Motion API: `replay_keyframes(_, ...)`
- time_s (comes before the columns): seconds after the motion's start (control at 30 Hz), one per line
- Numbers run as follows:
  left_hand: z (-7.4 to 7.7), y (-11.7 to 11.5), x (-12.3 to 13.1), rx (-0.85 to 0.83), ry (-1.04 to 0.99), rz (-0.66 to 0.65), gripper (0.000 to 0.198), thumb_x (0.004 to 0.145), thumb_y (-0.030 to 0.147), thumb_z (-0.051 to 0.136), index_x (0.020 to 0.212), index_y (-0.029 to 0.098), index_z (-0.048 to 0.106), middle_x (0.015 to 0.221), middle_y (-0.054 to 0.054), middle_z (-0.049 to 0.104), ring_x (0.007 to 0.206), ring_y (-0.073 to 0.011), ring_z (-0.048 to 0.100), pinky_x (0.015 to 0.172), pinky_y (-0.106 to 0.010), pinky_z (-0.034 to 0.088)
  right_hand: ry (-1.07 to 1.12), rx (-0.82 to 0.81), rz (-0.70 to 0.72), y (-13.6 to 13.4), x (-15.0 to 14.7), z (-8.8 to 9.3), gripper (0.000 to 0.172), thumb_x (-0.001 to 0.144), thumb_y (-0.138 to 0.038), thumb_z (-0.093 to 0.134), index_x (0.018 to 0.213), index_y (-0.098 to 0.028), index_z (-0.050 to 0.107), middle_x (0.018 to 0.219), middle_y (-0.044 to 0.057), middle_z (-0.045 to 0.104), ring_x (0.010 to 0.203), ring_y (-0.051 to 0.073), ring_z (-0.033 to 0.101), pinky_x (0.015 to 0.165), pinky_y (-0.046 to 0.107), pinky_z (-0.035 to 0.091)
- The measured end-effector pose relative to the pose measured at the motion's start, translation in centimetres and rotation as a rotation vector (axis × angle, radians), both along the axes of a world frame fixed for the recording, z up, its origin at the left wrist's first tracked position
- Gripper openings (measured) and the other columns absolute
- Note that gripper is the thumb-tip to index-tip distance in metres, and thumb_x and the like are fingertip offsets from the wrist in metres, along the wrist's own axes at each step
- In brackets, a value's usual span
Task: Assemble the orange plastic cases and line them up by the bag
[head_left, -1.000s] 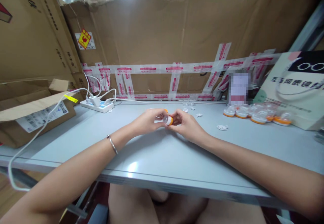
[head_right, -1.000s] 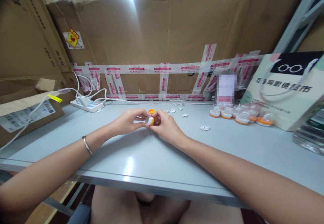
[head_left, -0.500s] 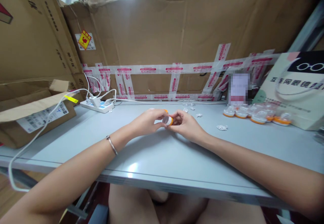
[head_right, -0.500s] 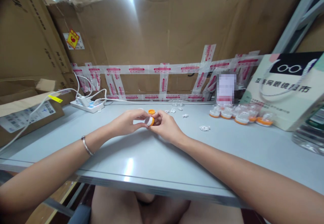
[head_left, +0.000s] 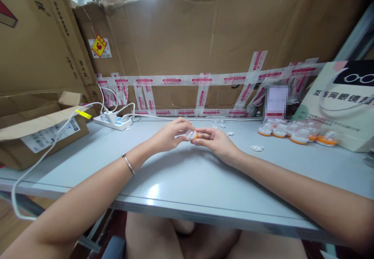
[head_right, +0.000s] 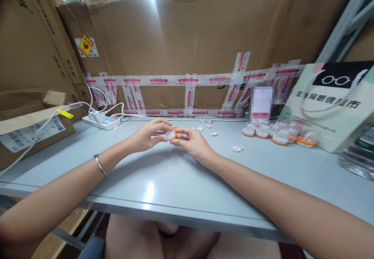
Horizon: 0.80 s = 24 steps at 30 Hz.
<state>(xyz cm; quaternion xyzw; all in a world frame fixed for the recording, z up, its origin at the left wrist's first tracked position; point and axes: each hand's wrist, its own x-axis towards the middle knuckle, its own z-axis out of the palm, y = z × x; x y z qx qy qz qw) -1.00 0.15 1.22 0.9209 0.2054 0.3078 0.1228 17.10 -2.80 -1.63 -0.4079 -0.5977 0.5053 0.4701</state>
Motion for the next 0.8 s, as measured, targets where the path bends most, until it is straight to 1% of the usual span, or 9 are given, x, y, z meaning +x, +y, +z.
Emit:
replay_keyframes(0.13, 0.26, -0.18, 0.05, 0.017, 0.041, 0.021, 0.022, 0.079, 0.012, 0.049, 0.099, 0.017, 0.057, 0.091, -0.005, 0.056, 0.088, -0.0133, 0.053, 0.081, -0.03, 0.046, 0.056, -0.054, -0.056, -0.17, -0.1, -0.06, 0.042, 0.058, -0.023, 0.072, 0.096, -0.017, 0.056, 0.076, 0.001, 0.07, 0.075, 0.015, 0.065, 0.086, 0.036, 0.043)
replay_keyframes(0.2, 0.25, -0.32, 0.19, 0.002, 0.051, 0.031, 0.023, 0.079, 0.014, 0.05, 0.1, 0.018, 0.057, 0.091, -0.005, 0.058, 0.087, -0.0135, 0.054, 0.08, -0.031, 0.047, 0.075, -0.078, -0.062, -0.22, -0.12, -0.13, 0.039, 0.059, -0.023, 0.072, 0.094, -0.017, 0.056, 0.074, 0.001, 0.07, 0.073, 0.015, 0.065, 0.086, 0.036, 0.044)
replay_keyframes(0.3, 0.01, -0.27, 0.4, -0.119, -0.007, 0.026, 0.024, 0.078, 0.02, 0.054, 0.101, 0.016, 0.058, 0.093, -0.006, 0.058, 0.087, -0.0135, 0.055, 0.078, -0.03, 0.05, 0.078, -0.077, -0.056, -0.3, -0.12, -0.05, 0.039, 0.06, -0.023, 0.071, 0.095, -0.018, 0.057, 0.073, 0.002, 0.071, 0.072, 0.015, 0.065, 0.085, 0.036, 0.045)
replay_keyframes(0.37, -0.15, -0.07, 0.46, -0.187, -0.061, 0.018, 0.022, 0.078, 0.023, 0.055, 0.098, 0.014, 0.059, 0.093, -0.007, 0.058, 0.087, -0.0134, 0.056, 0.077, -0.028, 0.051, 0.056, -0.064, -0.074, -0.38, -0.12, 0.07, 0.041, 0.06, -0.022, 0.071, 0.098, -0.018, 0.057, 0.073, 0.002, 0.071, 0.071, 0.016, 0.065, 0.084, 0.037, 0.045)
replay_keyframes(0.47, -0.25, 0.22, 0.45, -0.186, -0.089, 0.001, 0.018, 0.077, 0.021, 0.055, 0.093, 0.014, 0.059, 0.091, -0.007, 0.058, 0.087, -0.013, 0.057, 0.078, -0.028, 0.05, 0.041, -0.08, -0.091, -0.47, -0.15, 0.19, 0.042, 0.059, -0.02, 0.072, 0.099, -0.017, 0.058, 0.072, 0.001, 0.071, 0.071, 0.015, 0.065, 0.085, 0.037, 0.045)
replay_keyframes(0.53, -0.28, 0.29, 0.39, -0.177, -0.085, -0.014, 0.017, 0.077, 0.019, 0.055, 0.093, 0.014, 0.058, 0.092, -0.007, 0.058, 0.089, -0.0132, 0.056, 0.08, -0.029, 0.05, 0.083, -0.11, -0.059, -0.48, -0.22, 0.16, 0.038, 0.061, -0.019, 0.071, 0.098, -0.016, 0.06, 0.075, 0.002, 0.071, 0.075, 0.015, 0.064, 0.087, 0.035, 0.045)
replay_keyframes(0.6, -0.35, 0.28, 0.31, -0.208, -0.094, -0.016, 0.018, 0.078, 0.016, 0.053, 0.096, 0.014, 0.056, 0.097, -0.007, 0.056, 0.093, -0.0137, 0.055, 0.081, -0.029, 0.05, 0.167, -0.136, -0.011, -0.44, -0.3, 0.07, 0.032, 0.064, -0.02, 0.068, 0.095, -0.017, 0.063, 0.081, 0.002, 0.07, 0.08, 0.014, 0.064, 0.089, 0.032, 0.045)
replay_keyframes(0.7, -0.49, 0.29, 0.17, -0.236, -0.115, -0.005, 0.028, 0.078, 0.014, 0.052, 0.106, 0.016, 0.049, 0.106, -0.009, 0.052, 0.099, -0.0148, 0.054, 0.084, -0.031, 0.048, 0.273, -0.18, 0.048, -0.35, -0.35, -0.09, 0.021, 0.068, -0.019, 0.064, 0.09, -0.018, 0.066, 0.087, 0.002, 0.069, 0.086, 0.013, 0.063, 0.091, 0.029, 0.045)
replay_keyframes(0.8, -0.4, 0.32, 0.05, -0.129, -0.082, -0.008, 0.029, 0.079, 0.015, 0.051, 0.108, 0.017, 0.049, 0.107, -0.01, 0.051, 0.098, -0.015, 0.053, 0.085, -0.032, 0.047, 0.324, -0.222, 0.077, -0.23, -0.23, -0.15, 0.013, 0.072, -0.018, 0.06, 0.084, -0.018, 0.067, 0.09, 0.003, 0.069, 0.09, 0.012, 0.062, 0.092, 0.027, 0.044)
